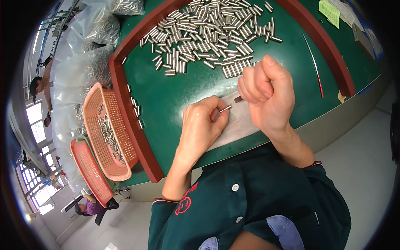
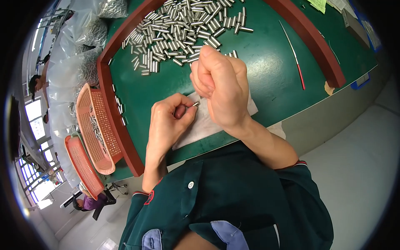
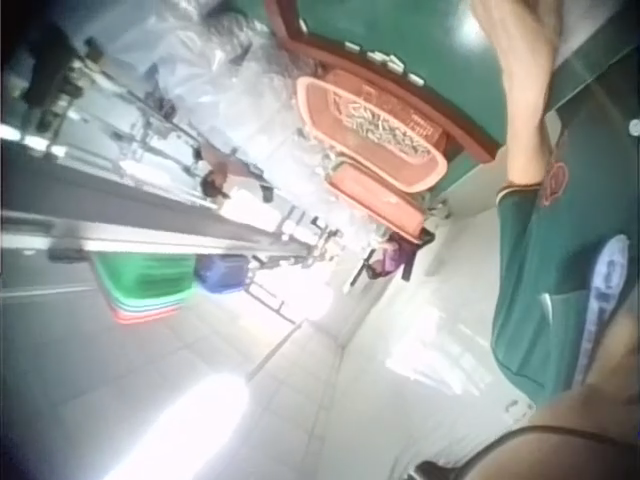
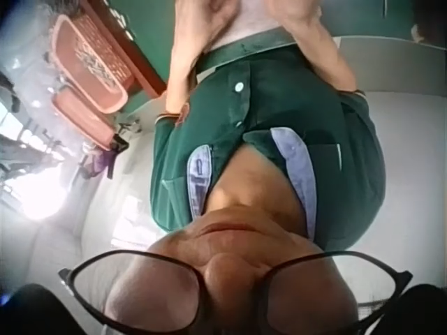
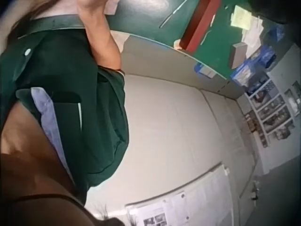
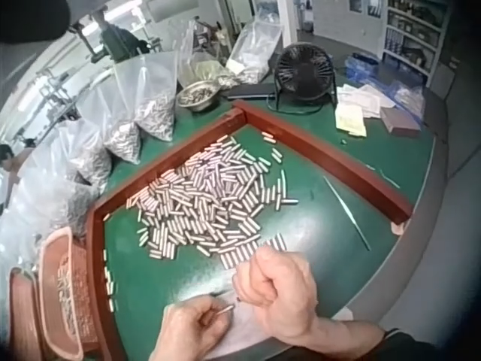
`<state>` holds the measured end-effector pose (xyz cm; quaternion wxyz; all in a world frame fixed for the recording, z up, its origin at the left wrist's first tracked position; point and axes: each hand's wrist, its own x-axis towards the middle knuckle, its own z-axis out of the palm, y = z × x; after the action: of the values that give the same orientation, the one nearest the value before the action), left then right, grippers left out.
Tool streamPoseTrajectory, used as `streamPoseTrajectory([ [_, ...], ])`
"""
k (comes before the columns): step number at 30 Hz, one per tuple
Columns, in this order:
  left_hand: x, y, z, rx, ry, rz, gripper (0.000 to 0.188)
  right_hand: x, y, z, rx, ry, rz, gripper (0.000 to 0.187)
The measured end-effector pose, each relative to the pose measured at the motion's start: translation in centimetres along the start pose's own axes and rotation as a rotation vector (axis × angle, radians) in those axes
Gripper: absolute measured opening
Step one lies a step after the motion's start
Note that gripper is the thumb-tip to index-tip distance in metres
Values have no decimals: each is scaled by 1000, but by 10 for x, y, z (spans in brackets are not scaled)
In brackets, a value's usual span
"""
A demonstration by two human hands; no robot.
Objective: The recorder is assembling small metal cylinders by inserting components using a thin hand tool.
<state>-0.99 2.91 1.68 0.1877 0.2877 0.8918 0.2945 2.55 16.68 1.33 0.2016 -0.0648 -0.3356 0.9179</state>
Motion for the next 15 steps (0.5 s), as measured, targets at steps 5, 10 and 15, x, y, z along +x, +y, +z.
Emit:
streamPoseTrajectory([
  [5, -4, -10, 7, -130, 70, -61, 9, -4, 10, -1, 8, 29, 49, 42],
  [10, -4, -12, 6, -157, 64, -48, 9, -3, 13, -2, -24, 14, 83, 42],
  [15, -4, -13, 7, -176, 61, -42, 9, -3, 14, -2, 37, 6, 77, 42],
])
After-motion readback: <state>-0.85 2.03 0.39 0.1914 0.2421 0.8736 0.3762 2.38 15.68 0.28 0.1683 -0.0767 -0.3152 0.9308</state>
